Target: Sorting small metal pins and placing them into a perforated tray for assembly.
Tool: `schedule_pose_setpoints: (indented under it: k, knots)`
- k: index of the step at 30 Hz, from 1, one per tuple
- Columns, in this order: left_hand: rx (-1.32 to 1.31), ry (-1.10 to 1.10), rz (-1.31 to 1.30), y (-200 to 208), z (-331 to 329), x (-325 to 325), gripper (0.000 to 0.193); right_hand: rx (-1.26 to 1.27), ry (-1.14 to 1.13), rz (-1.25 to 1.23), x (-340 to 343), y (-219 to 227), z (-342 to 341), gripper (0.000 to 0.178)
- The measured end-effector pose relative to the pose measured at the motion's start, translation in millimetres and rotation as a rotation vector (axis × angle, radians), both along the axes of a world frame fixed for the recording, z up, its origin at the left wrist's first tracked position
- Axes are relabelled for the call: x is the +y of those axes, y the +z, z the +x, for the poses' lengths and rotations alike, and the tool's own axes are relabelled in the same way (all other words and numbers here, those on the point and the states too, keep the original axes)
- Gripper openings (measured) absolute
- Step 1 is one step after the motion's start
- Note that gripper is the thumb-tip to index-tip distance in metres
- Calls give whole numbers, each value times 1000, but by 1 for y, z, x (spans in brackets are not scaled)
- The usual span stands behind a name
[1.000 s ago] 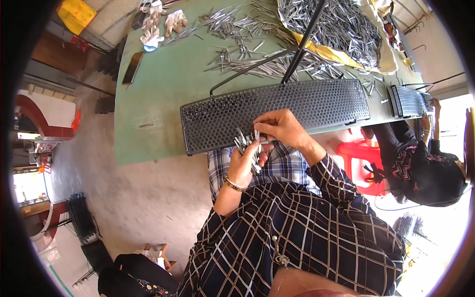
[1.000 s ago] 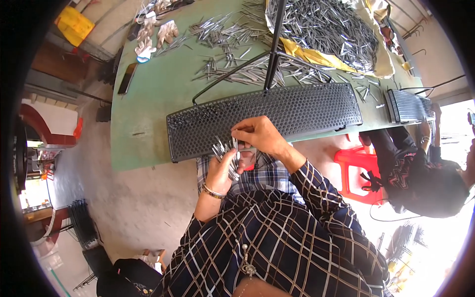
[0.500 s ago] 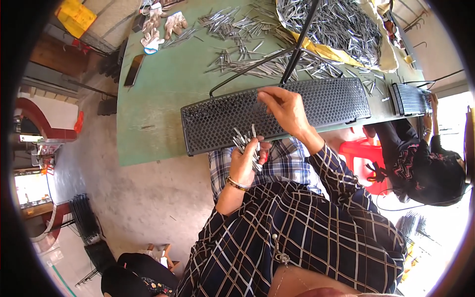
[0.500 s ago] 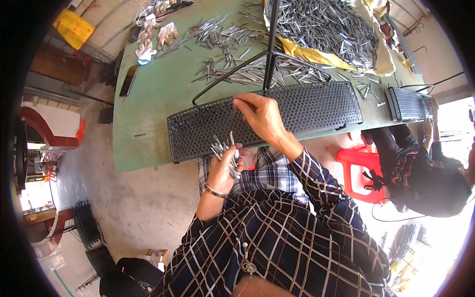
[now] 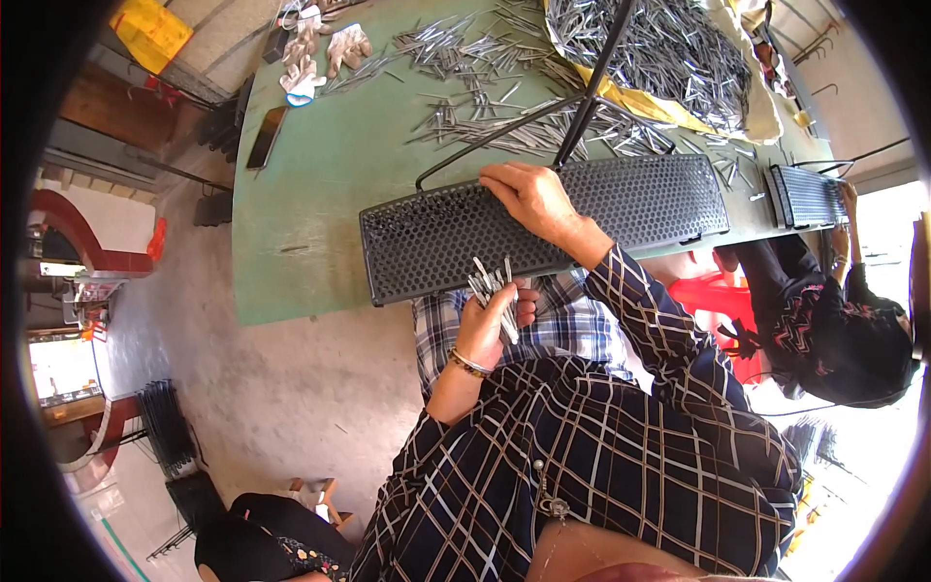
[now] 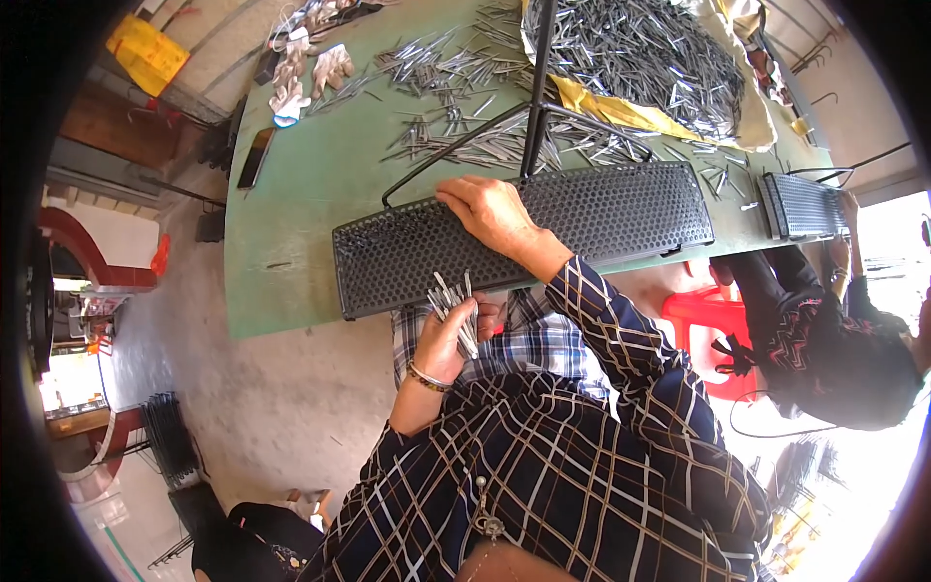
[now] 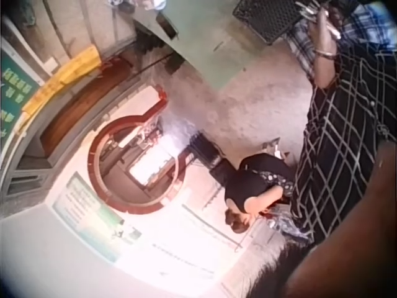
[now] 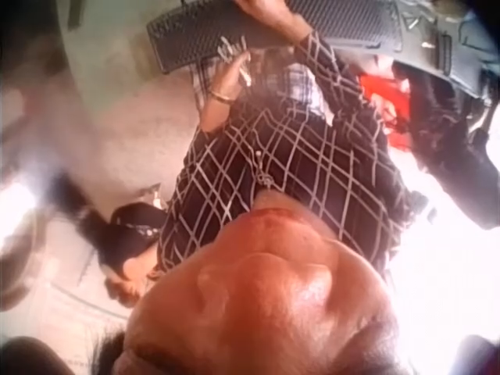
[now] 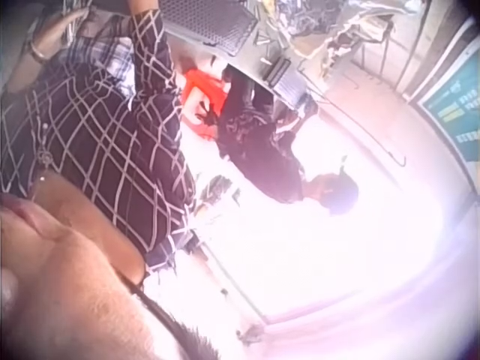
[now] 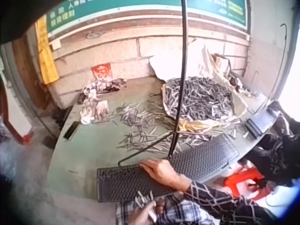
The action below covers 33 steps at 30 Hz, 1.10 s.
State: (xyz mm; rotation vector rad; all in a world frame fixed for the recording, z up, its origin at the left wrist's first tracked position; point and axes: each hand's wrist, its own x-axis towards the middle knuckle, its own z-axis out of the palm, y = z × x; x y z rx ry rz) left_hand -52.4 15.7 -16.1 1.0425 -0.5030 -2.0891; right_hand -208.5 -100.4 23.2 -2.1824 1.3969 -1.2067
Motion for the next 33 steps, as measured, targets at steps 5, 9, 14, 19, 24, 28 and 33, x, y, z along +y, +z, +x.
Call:
schedule_pose_setpoints:
  k: [5,9,14,19,24,28,33]
  knots:
    - [21,-14,0,-3,3,1,25,91,20,-94,-3,-2,3,14]
    - [-17,-34,-2,-1,3,1,25,154,-17,-102,-2,-2,5,13]
    - [-64,-58,12,5,4,1,19,179,-28,-129,1,-8,4,13]
    - [-20,-52,-25,2,3,3,19,234,-6,-177,4,-6,7,13]
    - [-19,-35,-31,7,2,3,21,284,-8,-130,4,-9,5,13]
    - [-17,8,-33,6,1,3,23,157,-31,-235,11,6,4,16]
    - [-13,135,-122,12,-2,1,19,-135,99,419,47,20,-3,25]
